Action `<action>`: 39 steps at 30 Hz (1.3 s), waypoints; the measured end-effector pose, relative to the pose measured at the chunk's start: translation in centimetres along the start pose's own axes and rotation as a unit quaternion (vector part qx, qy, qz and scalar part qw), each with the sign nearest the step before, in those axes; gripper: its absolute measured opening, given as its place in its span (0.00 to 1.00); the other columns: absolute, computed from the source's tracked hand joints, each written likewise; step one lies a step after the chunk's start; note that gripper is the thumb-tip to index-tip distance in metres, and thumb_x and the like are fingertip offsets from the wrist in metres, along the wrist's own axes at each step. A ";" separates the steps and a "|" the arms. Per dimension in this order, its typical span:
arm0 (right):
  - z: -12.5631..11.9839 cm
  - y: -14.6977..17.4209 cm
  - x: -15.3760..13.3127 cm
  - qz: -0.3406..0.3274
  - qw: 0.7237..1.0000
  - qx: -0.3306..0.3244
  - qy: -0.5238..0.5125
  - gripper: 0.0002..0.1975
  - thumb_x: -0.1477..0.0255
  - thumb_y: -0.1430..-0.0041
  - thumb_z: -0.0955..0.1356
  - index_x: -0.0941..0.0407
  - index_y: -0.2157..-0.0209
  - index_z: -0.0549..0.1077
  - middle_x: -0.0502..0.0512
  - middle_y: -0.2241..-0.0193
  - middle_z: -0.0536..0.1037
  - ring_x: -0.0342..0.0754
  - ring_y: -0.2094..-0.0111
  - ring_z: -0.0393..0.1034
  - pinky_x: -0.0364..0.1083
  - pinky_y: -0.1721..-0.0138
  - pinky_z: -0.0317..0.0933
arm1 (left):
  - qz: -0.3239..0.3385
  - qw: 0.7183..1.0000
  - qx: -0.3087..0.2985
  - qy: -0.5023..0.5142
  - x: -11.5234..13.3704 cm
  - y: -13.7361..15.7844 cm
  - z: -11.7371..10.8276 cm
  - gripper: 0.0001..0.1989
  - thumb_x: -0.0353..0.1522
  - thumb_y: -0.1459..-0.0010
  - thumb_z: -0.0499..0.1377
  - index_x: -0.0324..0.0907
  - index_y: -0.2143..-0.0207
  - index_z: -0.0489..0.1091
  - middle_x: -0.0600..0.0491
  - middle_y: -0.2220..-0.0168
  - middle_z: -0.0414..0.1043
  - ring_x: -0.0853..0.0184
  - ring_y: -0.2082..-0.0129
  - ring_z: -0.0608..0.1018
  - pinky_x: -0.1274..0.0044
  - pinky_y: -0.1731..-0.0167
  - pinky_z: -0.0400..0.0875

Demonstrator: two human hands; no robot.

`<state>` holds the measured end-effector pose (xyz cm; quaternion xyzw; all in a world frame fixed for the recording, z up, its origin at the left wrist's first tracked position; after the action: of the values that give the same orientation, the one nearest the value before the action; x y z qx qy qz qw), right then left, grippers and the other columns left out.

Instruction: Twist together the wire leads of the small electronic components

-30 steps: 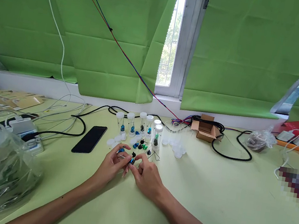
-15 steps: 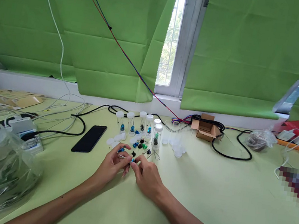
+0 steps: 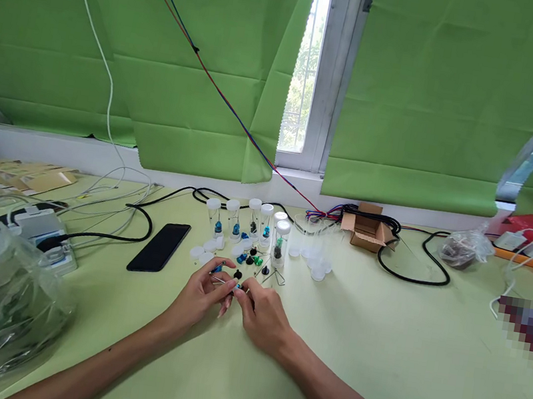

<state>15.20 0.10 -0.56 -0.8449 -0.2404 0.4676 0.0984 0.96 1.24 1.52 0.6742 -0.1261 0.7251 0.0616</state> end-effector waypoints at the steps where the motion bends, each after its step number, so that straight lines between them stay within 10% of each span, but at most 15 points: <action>1: 0.0 0.0 0.0 -0.002 1.000 -0.001 0.004 0.12 0.69 0.33 0.58 0.55 0.72 0.64 0.46 0.81 0.65 0.42 0.80 0.54 0.41 0.75 0.49 | -0.002 1.000 0.000 0.003 0.1 0.0 0.0 0.19 0.38 0.48 0.64 0.44 0.58 0.60 0.60 0.77 0.67 0.72 0.83 0.71 0.79 0.83 0.67; 39: -0.5 -0.2 0.5 0.011 0.998 0.066 0.017 0.15 0.64 0.34 0.60 0.56 0.67 0.73 0.45 0.85 0.64 0.41 0.83 0.54 0.43 0.78 0.50 | 0.041 0.996 0.041 -0.066 0.5 0.5 -0.3 0.36 0.37 0.44 0.61 0.53 0.37 0.46 0.59 0.71 0.66 0.72 0.78 0.73 0.76 0.72 0.71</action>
<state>15.75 0.55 -0.58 -0.8472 -0.1978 0.4688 0.1529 0.47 0.86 1.97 0.7167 -0.1274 0.6857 -0.0047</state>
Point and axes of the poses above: each hand's wrist, its own y-axis away from the middle knuckle, its own z-axis out of the palm, x = y × z, the point moved 3 cm from there along -y, towards the middle knuckle
